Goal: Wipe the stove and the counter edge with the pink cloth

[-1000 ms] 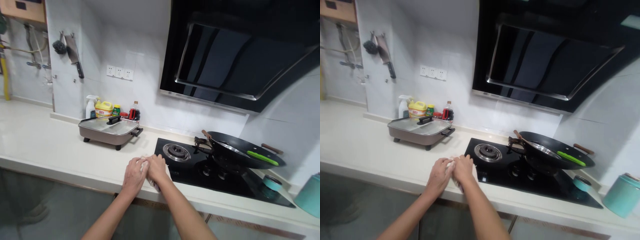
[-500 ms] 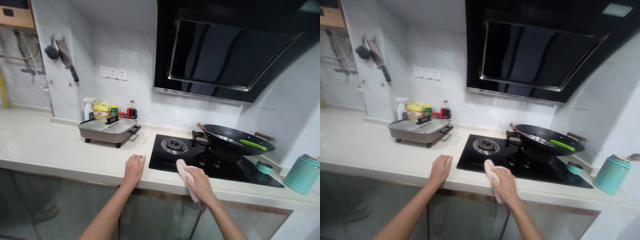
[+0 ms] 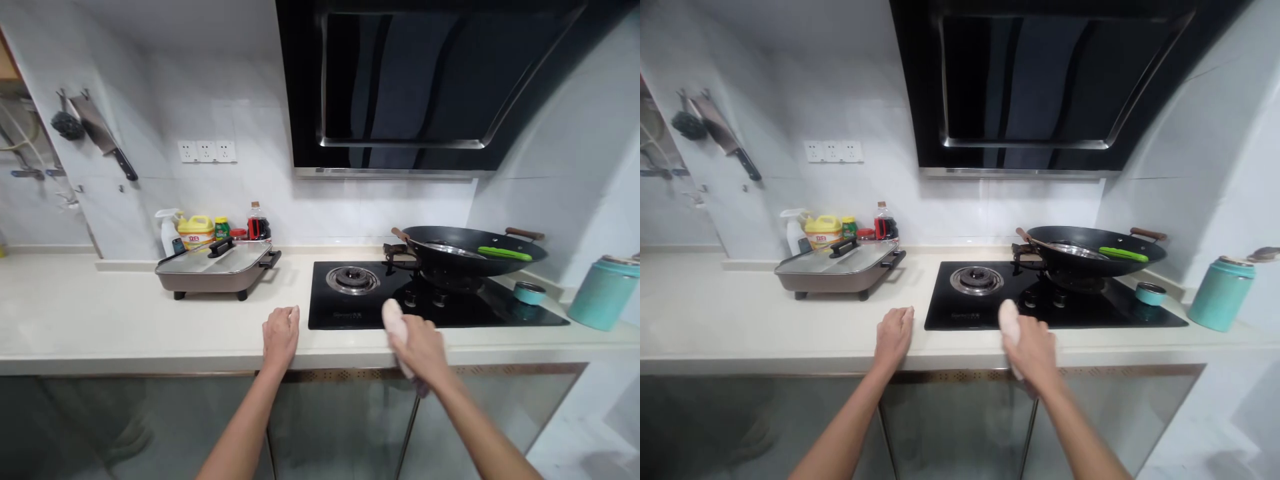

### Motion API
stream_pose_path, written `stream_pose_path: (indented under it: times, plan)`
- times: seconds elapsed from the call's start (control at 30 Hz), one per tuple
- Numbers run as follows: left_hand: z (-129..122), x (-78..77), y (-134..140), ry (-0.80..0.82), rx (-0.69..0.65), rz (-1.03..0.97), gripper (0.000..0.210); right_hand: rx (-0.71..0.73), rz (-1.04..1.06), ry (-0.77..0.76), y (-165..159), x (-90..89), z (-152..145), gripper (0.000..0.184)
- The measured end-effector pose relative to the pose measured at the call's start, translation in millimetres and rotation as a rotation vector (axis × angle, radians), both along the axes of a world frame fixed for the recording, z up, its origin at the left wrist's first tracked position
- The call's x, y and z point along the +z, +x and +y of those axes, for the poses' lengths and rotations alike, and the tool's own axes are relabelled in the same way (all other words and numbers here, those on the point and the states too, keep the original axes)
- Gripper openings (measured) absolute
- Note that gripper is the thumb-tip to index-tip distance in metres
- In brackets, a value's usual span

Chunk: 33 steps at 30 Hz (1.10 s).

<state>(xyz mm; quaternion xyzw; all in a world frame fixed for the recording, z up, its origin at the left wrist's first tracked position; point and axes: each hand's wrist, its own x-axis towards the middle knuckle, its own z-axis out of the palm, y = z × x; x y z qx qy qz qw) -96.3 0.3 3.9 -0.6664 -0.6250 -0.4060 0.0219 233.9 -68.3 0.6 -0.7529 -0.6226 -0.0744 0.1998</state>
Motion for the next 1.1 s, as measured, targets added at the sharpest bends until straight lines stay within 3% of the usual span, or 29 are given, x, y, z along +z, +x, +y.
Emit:
stream_pose_path:
  times: [0.2, 0.3, 0.4, 0.5, 0.57, 0.7, 0.93, 1.03, 1.1]
  plan:
    - [1.0, 0.3, -3.4, 0.027, 0.002, -0.063, 0.044, 0.382, 0.048, 0.044, -133.4, 6.6, -1.9, 0.050]
    - [2.5, 0.2, -6.9, 0.052, -0.011, -0.102, 0.044, 0.579, 0.183, 0.112, -164.0, 2.0, -0.5, 0.045]
    - [3.1, 0.6, -10.2, 0.050, -0.024, -0.165, 0.045, 0.653, 0.538, 0.136, -165.0, 2.8, 16.2, 0.039]
    - [3.2, 0.6, -11.8, 0.042, -0.015, -0.205, 0.046, 0.607, 0.862, 0.194, -133.7, 11.6, 46.3, 0.035]
    - [3.2, 0.9, -11.6, 0.040, -0.004, -0.199, 0.047, 0.547, 0.880, 0.226, -98.3, 17.9, 65.8, 0.037]
    - [3.3, 2.8, -10.1, 0.020, 0.005, -0.158, 0.048, 0.407, 0.735, 0.198, -21.7, 18.9, 82.5, 0.038]
    - [2.0, 2.6, -6.4, 0.031, -0.051, -0.037, 0.036, 0.288, 0.598, 0.297, 74.7, 2.2, 54.8, 0.035]
    - [-1.2, 6.0, 15.7, 0.112, -0.127, 0.059, 0.032, 0.082, 0.383, 0.362, 122.2, -5.9, 44.9, 0.037]
    - [-4.2, 13.0, 44.3, 0.118, -0.217, 0.105, 0.036, -0.082, 0.238, 0.344, 151.4, -12.6, 41.8, 0.042]
